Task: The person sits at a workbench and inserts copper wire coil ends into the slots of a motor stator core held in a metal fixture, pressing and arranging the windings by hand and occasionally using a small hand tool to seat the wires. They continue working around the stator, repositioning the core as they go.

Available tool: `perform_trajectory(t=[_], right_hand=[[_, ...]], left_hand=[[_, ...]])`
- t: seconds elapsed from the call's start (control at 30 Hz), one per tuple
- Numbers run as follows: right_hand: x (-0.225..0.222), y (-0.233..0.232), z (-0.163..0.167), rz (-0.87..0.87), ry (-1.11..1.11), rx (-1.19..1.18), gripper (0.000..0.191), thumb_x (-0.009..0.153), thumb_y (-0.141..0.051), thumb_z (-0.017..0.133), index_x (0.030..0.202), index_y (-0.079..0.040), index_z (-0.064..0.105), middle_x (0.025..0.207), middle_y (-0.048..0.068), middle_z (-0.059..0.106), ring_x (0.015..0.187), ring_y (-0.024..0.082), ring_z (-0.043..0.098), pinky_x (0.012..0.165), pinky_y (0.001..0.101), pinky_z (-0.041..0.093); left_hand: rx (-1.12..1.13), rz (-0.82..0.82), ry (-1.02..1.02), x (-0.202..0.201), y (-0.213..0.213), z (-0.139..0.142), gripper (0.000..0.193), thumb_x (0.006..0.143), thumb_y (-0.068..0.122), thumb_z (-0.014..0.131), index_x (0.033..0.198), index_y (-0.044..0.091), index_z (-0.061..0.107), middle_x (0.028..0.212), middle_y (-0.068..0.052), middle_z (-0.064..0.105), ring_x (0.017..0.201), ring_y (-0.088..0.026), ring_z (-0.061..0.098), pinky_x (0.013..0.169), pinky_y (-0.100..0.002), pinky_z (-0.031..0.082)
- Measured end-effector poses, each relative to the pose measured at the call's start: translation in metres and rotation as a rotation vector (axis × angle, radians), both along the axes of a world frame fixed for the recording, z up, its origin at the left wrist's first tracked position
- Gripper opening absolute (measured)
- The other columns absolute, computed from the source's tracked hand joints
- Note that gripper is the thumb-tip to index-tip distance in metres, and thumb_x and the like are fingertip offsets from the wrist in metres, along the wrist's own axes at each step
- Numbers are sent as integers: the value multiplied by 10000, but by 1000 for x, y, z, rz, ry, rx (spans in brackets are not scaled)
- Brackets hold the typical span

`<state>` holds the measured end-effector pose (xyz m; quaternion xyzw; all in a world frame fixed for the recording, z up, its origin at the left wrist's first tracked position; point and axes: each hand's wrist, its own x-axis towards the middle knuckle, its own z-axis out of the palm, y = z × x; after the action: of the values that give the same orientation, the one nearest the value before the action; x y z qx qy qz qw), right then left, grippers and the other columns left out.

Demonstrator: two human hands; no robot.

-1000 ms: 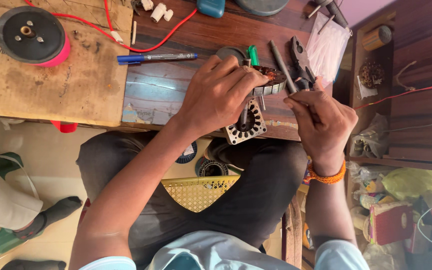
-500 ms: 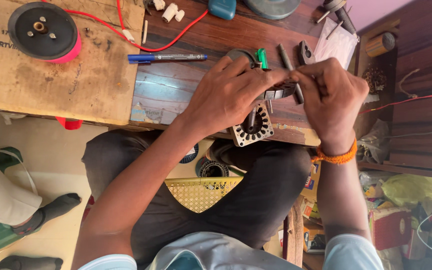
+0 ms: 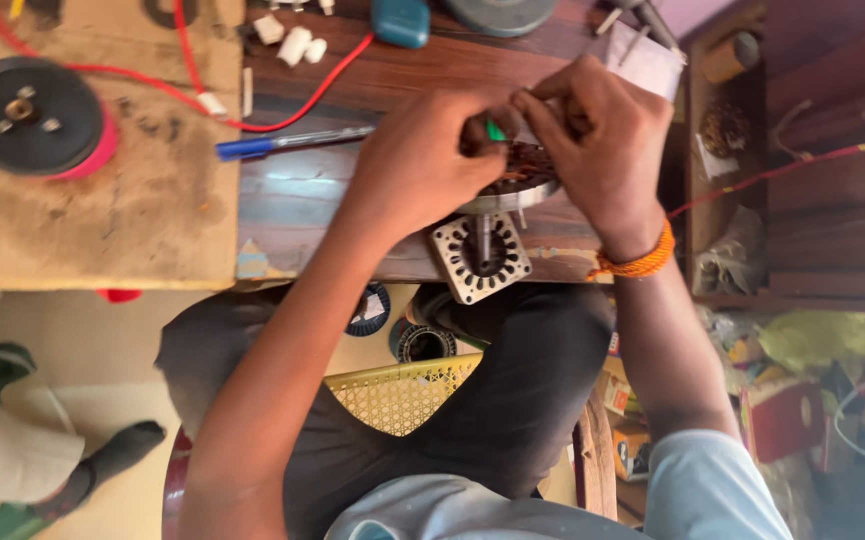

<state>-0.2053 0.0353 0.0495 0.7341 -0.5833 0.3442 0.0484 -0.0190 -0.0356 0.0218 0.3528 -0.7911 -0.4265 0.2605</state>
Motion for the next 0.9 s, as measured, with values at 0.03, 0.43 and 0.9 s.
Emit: perform_trajectory(t=[0.03, 0.43, 0.9], right_hand=[[3, 2, 1, -12, -26, 7, 200, 1017, -42, 882, 948, 1, 699, 705, 32, 541, 611, 75, 446, 561, 267, 351], [36, 66, 39, -91, -251, 355, 114, 948, -58, 841, 1002, -22, 748, 697, 3, 611, 611, 20, 480, 563, 236, 362], [45, 89, -10, -184, -332, 377, 95, 927, -13, 818, 994, -15, 751, 638, -9, 533, 570, 38, 376, 523, 242, 285]], left_hand=[[6, -37, 35, 3, -1, -1, 222, 836, 244, 740, 1014, 114, 760, 825, -81, 762, 751, -265, 737, 693, -399, 546], [-128, -308, 277, 16, -21, -11, 126, 879, 77, 766, 1003, 75, 791, 891, -108, 749, 827, -243, 731, 727, -374, 530], [-69, -368, 374, 9, -25, -22, 134, 873, 54, 747, 1004, 71, 774, 895, -64, 764, 823, -171, 762, 727, -326, 580]])
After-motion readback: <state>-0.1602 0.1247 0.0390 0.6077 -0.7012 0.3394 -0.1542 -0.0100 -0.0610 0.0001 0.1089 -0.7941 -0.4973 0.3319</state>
